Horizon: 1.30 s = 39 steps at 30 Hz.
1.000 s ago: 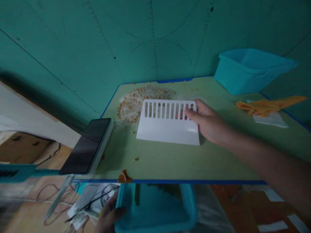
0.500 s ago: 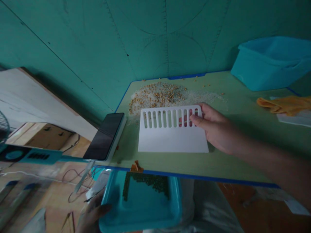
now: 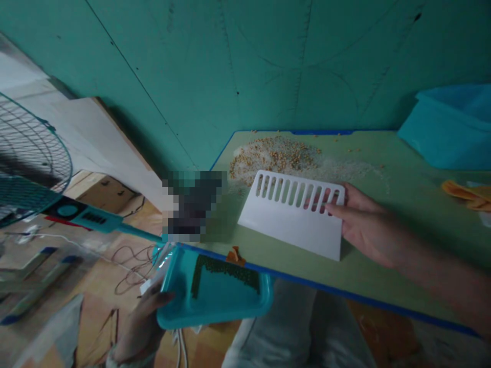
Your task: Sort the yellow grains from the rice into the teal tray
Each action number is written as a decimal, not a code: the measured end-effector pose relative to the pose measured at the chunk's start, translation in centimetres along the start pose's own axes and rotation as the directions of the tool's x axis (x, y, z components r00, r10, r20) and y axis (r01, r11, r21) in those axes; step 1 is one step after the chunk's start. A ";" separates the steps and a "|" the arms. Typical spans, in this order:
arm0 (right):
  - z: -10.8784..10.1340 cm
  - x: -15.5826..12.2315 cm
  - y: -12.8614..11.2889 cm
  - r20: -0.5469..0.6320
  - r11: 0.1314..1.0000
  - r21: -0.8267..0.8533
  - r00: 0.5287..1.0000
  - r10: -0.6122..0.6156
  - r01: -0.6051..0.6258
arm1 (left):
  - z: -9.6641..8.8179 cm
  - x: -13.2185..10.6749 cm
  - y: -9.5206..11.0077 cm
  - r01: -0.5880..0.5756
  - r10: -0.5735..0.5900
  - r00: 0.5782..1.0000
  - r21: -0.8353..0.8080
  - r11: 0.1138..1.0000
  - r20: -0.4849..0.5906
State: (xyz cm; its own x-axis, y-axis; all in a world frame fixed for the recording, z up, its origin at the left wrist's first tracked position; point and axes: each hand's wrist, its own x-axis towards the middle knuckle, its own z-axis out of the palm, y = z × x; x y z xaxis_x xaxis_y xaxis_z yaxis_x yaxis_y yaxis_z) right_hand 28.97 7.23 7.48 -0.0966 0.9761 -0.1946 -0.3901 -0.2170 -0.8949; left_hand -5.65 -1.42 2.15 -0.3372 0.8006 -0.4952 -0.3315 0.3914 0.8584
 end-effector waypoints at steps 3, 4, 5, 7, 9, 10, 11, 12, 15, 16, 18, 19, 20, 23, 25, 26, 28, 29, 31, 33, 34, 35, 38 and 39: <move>-0.3 -0.8 -0.3 -0.004 0.996 -0.060 0.998 -0.070 0.070 | -0.1 0.0 -0.1 0.030 -0.031 0.996 0.013 0.999 0.087; -0.5 -1.1 -0.4 -0.023 0.988 -0.104 0.993 -0.116 0.113 | 0.0 -0.1 -0.1 0.040 -0.042 0.992 0.014 0.999 0.118; -0.7 -1.4 -0.4 -0.053 0.971 -0.167 0.982 -0.182 0.171 | 0.2 -0.2 -0.2 0.043 -0.043 0.989 0.002 0.999 0.141; -1.2 -1.8 -0.4 -0.097 0.932 -0.264 0.955 -0.281 0.248 | 0.5 -0.5 -0.3 0.051 -0.045 0.983 -0.029 0.998 0.179; -1.4 -2.0 -0.2 -0.075 0.891 -0.349 0.939 -0.336 0.291 | 0.9 -0.7 -0.3 0.072 -0.057 0.976 -0.063 0.995 0.212; -1.4 -2.0 -0.1 -0.047 0.870 -0.383 0.935 -0.353 0.309 | 1.0 -0.7 -0.4 0.080 -0.060 0.972 -0.081 0.993 0.228; -1.3 -2.1 0.1 -0.015 0.848 -0.421 0.933 -0.360 0.320 | 1.1 -0.7 -0.5 0.083 -0.056 0.968 -0.101 0.991 0.244; -1.1 -2.1 0.3 0.028 0.823 -0.455 0.929 -0.369 0.340 | 1.2 -0.7 -0.5 0.083 -0.049 0.963 -0.120 0.989 0.264; 0.0 -2.4 0.9 0.206 0.703 -0.537 0.881 -0.426 0.466 | 1.3 -0.6 -0.7 0.085 -0.030 0.942 -0.150 0.985 0.335; 0.4 -2.5 1.1 0.285 0.645 -0.543 0.841 -0.461 0.538 | 1.2 -0.6 -0.7 0.088 -0.029 0.937 -0.152 0.985 0.349; 1.1 -2.8 1.3 0.457 0.491 -0.519 0.713 -0.533 0.700 | 1.1 -0.5 -0.7 0.089 -0.030 0.932 -0.147 0.985 0.361; 1.4 -2.9 1.4 0.560 0.397 -0.490 0.629 -0.540 0.777 | 0.9 -0.4 -0.7 0.085 -0.028 0.933 -0.143 0.986 0.358; 1.7 -3.0 1.4 0.659 0.300 -0.444 0.535 -0.529 0.844 | 0.8 -0.4 -0.7 0.079 -0.025 0.935 -0.139 0.987 0.354; 2.2 -3.2 1.5 0.865 0.072 -0.323 0.325 -0.383 0.944 | 0.1 -0.2 -0.9 0.064 -0.015 0.935 -0.128 0.990 0.354; 2.1 -3.1 1.6 0.916 -0.003 -0.284 0.271 -0.295 0.959 | -0.4 -0.1 -1.2 0.055 -0.005 0.930 -0.127 0.990 0.367; 1.9 -3.0 1.7 0.925 -0.024 -0.285 0.268 -0.270 0.958 | -0.6 0.0 -1.3 0.048 0.004 0.927 -0.130 0.990 0.374; 1.5 -2.7 1.9 0.926 -0.049 -0.293 0.271 -0.263 0.955 | -1.0 0.2 -1.5 0.032 0.026 0.923 -0.144 0.989 0.383; 1.4 -2.5 2.1 0.922 -0.051 -0.302 0.278 -0.269 0.952 | -1.1 0.2 -1.5 0.028 0.032 0.923 -0.149 0.988 0.383; 1.3 -2.2 2.4 0.919 -0.047 -0.316 0.293 -0.265 0.948 | -1.2 0.4 -1.4 0.029 0.031 0.924 -0.152 0.988 0.382; 1.6 -2.0 2.9 0.915 -0.028 -0.325 0.307 -0.263 0.945 | -1.2 0.4 -1.1 0.036 0.024 0.926 -0.151 0.988 0.377; 1.8 -1.9 3.1 0.912 -0.009 -0.320 0.305 -0.273 0.947 | -1.2 0.4 -1.0 0.039 0.022 0.927 -0.152 0.988 0.376; 2.1 -1.9 3.2 0.911 0.013 -0.304 0.295 -0.288 0.952 | -1.2 0.4 -0.9 0.042 0.020 0.926 -0.156 0.987 0.376; 3.0 -2.1 3.3 0.918 0.075 -0.222 0.235 -0.320 0.972 | -1.2 0.3 -0.7 0.046 0.023 0.924 -0.171 0.984 0.382; 3.1 -2.3 3.3 0.923 0.089 -0.209 0.226 -0.311 0.974 | -1.2 0.2 -0.8 0.044 0.028 0.923 -0.177 0.983 0.383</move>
State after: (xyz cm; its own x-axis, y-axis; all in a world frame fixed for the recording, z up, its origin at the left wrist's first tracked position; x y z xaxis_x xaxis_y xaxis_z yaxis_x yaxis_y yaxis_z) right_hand 25.04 4.25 6.24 -0.7462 0.2783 0.6048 0.0623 0.9336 -0.3528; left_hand -6.55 -2.11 1.21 0.0167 0.9238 -0.3826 -0.4967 0.3398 0.7987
